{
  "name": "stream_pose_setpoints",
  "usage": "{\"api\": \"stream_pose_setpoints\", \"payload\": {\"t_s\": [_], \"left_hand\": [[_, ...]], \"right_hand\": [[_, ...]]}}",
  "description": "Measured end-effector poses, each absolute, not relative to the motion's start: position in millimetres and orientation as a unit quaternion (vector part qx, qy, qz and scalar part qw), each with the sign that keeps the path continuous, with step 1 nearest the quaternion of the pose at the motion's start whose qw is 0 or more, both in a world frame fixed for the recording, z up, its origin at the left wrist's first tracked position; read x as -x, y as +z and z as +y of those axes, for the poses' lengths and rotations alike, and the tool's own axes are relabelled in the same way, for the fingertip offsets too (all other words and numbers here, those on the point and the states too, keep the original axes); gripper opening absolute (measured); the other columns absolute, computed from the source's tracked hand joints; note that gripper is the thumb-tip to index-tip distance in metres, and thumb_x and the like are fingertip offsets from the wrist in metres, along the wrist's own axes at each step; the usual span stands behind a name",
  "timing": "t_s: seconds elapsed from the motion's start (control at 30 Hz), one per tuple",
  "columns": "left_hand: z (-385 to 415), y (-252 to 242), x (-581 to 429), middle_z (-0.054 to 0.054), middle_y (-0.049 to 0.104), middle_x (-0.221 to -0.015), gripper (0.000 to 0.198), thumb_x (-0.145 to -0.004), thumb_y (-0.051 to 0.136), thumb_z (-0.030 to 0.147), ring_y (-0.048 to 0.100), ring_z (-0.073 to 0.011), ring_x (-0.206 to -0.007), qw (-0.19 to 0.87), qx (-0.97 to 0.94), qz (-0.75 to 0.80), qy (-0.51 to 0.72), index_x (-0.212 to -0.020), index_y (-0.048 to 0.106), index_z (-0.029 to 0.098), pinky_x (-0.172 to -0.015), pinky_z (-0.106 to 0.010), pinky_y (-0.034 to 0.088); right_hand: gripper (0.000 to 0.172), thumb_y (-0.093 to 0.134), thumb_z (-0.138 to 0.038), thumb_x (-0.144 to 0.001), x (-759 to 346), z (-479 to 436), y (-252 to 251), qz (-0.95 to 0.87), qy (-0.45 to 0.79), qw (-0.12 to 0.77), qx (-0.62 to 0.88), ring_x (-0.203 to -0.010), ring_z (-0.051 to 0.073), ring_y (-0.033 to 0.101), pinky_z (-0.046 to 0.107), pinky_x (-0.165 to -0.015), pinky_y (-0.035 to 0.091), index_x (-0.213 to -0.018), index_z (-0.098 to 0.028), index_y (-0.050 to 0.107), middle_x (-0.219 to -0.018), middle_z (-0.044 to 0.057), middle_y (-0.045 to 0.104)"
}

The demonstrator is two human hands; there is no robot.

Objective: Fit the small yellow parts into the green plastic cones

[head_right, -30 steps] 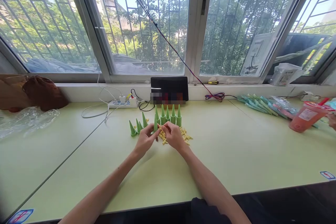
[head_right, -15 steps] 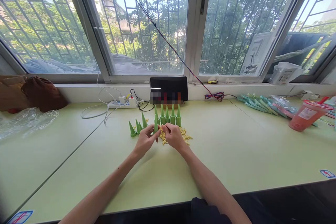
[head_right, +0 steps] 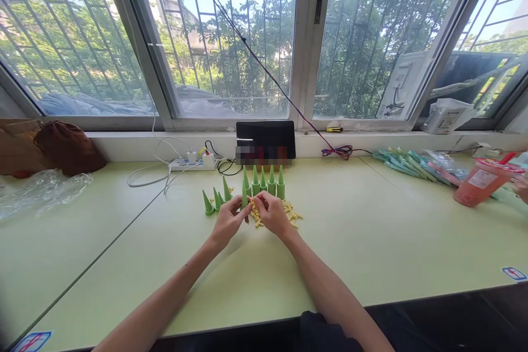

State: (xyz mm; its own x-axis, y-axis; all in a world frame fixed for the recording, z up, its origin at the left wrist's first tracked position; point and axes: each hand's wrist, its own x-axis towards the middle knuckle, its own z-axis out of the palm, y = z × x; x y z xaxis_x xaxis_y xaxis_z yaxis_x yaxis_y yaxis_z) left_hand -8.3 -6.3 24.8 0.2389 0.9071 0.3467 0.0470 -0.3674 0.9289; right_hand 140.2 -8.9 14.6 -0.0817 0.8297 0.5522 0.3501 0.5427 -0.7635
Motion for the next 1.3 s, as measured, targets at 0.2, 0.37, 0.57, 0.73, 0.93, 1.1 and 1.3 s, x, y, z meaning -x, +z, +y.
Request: {"api": "stream_pose_setpoints", "payload": {"t_s": [0.2,0.37,0.57,0.73,0.93,1.1,1.3], "left_hand": [[-7.0,25.6,7.6,-0.001,0.057,-0.073,0.027,-0.077,0.065,0.041,0.053,-0.0110,-0.058,0.437,-0.648,0.362,0.507,-0.088,0.063,0.016,-0.050,-0.022,0.048],[-6.6,25.4,7.3,0.000,0.057,-0.071,0.029,-0.076,0.067,0.041,0.053,-0.0106,-0.057,0.441,-0.644,0.357,0.513,-0.090,0.064,0.016,-0.049,-0.022,0.048],[-5.0,22.4,7.5,-0.001,0.057,-0.072,0.029,-0.078,0.065,0.042,0.053,-0.0111,-0.059,0.443,-0.642,0.356,0.514,-0.092,0.063,0.016,-0.049,-0.022,0.048],[-4.0,20.3,7.9,-0.001,0.057,-0.073,0.029,-0.079,0.063,0.041,0.053,-0.0112,-0.060,0.440,-0.647,0.354,0.512,-0.093,0.063,0.016,-0.049,-0.021,0.048],[-3.7,19.4,9.0,-0.001,0.058,-0.073,0.027,-0.080,0.063,0.040,0.053,-0.0114,-0.060,0.444,-0.647,0.349,0.512,-0.093,0.064,0.017,-0.049,-0.022,0.048],[-3.7,18.8,9.4,-0.001,0.057,-0.073,0.026,-0.080,0.063,0.040,0.052,-0.0110,-0.060,0.444,-0.649,0.350,0.509,-0.091,0.063,0.016,-0.049,-0.022,0.048],[-4.7,19.5,9.9,-0.001,0.057,-0.074,0.026,-0.081,0.063,0.041,0.051,-0.0106,-0.059,0.440,-0.654,0.349,0.507,-0.090,0.063,0.017,-0.049,-0.021,0.047]], "right_hand": [[0.026,0.046,-0.043,-0.092,-139.6,-11.2,16.6,-0.693,0.262,0.534,0.407,-0.054,0.012,0.049,0.024,-0.048,0.037,-0.084,-0.019,0.054,-0.069,0.001,0.057],[0.023,0.050,-0.042,-0.090,-140.3,-9.7,14.4,-0.688,0.282,0.538,0.397,-0.055,0.013,0.051,0.024,-0.048,0.037,-0.087,-0.020,0.054,-0.067,0.000,0.055],[0.023,0.050,-0.042,-0.089,-140.6,-8.5,12.3,-0.679,0.306,0.538,0.396,-0.054,0.013,0.050,0.024,-0.047,0.037,-0.087,-0.020,0.054,-0.064,-0.001,0.054],[0.024,0.052,-0.043,-0.088,-141.2,-7.4,11.6,-0.671,0.311,0.540,0.401,-0.052,0.012,0.049,0.023,-0.046,0.038,-0.083,-0.019,0.053,-0.061,-0.002,0.053],[0.022,0.051,-0.041,-0.088,-142.3,-5.8,10.3,-0.678,0.310,0.524,0.412,-0.049,0.012,0.047,0.023,-0.045,0.037,-0.082,-0.020,0.053,-0.058,-0.003,0.053],[0.021,0.050,-0.040,-0.089,-142.7,-5.9,9.6,-0.683,0.300,0.520,0.416,-0.048,0.013,0.047,0.024,-0.045,0.036,-0.081,-0.020,0.052,-0.057,-0.003,0.053],[0.022,0.050,-0.040,-0.090,-143.5,-6.6,10.7,-0.688,0.300,0.510,0.421,-0.047,0.013,0.047,0.024,-0.045,0.035,-0.080,-0.021,0.050,-0.055,-0.003,0.053]]}}
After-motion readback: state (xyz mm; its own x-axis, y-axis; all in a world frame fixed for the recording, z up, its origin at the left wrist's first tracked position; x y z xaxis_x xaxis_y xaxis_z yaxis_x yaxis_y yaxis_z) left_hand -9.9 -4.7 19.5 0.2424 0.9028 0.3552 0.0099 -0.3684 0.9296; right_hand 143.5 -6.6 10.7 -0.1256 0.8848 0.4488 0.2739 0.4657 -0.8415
